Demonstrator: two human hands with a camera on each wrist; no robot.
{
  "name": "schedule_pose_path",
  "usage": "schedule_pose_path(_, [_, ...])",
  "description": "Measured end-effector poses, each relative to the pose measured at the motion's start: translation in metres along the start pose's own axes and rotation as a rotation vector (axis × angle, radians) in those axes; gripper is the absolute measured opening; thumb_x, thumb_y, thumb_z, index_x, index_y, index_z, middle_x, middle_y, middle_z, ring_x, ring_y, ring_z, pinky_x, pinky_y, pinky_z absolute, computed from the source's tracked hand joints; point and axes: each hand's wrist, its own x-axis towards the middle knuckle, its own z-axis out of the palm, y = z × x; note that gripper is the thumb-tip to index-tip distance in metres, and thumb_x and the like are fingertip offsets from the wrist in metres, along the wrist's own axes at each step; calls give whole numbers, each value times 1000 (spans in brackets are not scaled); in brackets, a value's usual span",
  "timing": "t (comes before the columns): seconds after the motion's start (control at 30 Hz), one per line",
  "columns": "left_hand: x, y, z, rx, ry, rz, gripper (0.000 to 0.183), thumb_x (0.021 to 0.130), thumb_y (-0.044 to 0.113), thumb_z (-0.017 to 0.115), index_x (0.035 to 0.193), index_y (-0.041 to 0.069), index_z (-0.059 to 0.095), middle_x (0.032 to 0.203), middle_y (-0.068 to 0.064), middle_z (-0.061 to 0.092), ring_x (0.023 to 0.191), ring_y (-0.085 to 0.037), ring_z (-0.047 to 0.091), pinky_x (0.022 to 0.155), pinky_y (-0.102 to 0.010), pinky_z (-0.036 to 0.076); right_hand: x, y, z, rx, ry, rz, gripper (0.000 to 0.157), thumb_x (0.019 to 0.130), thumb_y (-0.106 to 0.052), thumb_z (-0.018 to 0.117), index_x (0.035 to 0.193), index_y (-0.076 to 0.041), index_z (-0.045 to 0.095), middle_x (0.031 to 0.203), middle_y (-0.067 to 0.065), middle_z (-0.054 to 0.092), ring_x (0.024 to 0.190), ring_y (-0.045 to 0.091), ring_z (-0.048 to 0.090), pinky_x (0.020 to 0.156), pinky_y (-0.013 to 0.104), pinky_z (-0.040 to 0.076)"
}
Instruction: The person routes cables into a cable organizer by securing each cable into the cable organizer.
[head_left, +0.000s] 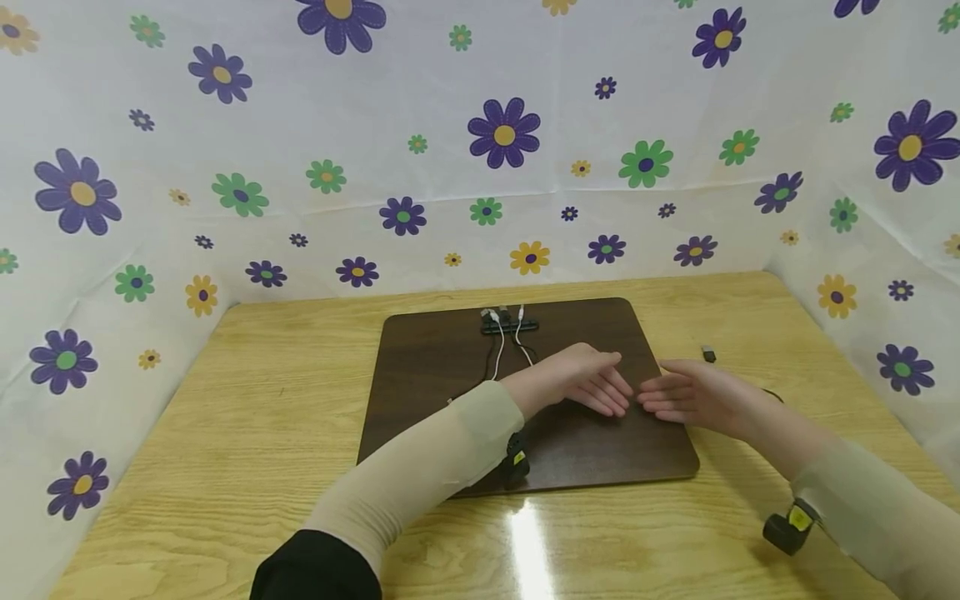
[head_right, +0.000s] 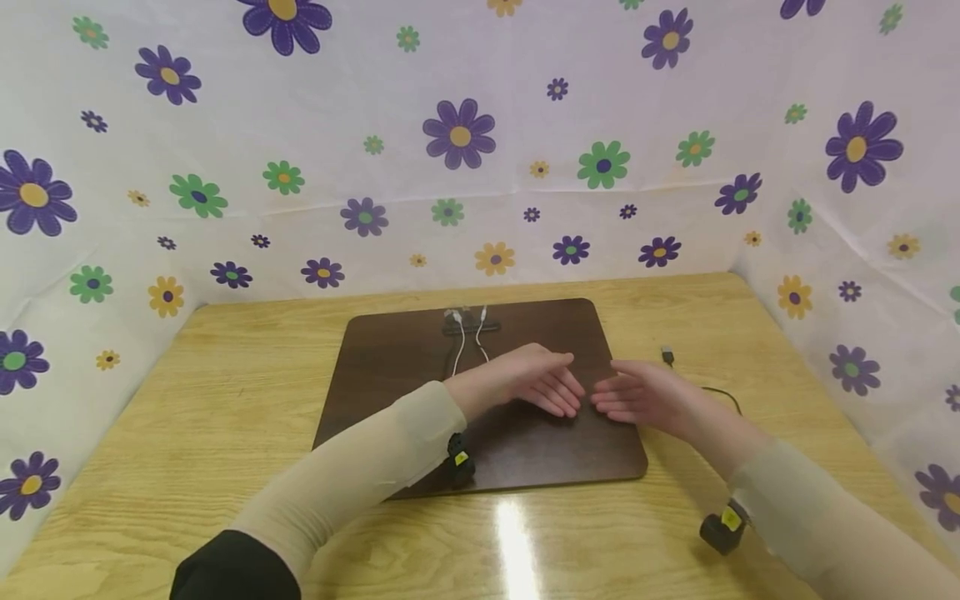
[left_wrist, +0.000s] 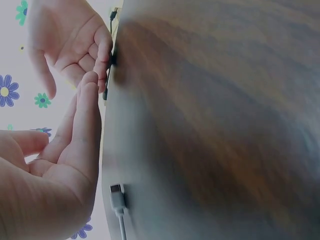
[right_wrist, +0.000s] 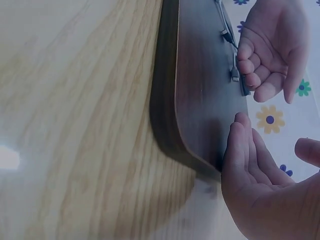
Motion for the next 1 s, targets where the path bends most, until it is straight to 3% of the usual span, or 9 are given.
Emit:
schedule_pose_path(0.13, [3,0,6,-9,-3,1,58,118,30,35,126,-17,69,129,-37,68,126,-48,66,79,-33,68,-4,3,-4,7,13,6,73,116,-39,31,156,21,27,116,0,75,106,8,73,96,22,60])
schedule_pose_path(0.43, [12,1,19,-17,-10,-12,57,118,30,37,123,-15,71,126,-35,70,125,-46,67,100,-43,63,-11,11,-15,15,12,-5,72,116,-37,28,156,23,23,114,-3,75,105,6,73,96,22,60])
schedule_pose_path(0.63, [18,0,26,-8,-20,-18,57,118,29,37,124,-16,71,126,-35,70,125,-46,67,99,-43,63,-18,16,-22,28,21,7,74,117,-37,26,157,24,17,115,-3,74,105,5,72,95,22,61])
schedule_pose_path(0.8, [23,-3,31,-14,-30,-31,57,118,29,36,124,-16,70,127,-36,69,125,-47,66,102,-44,62,-21,20,-25,27,30,19,73,117,-37,26,157,24,19,115,-3,74,105,4,72,95,22,60])
schedule_pose_path(1.0, [24,-2,36,3,-36,-18,56,117,28,38,122,-17,71,125,-36,70,124,-48,67,96,-43,65,-24,23,-29,13,33,19,71,117,-36,25,155,24,24,116,-3,74,104,3,72,96,24,61])
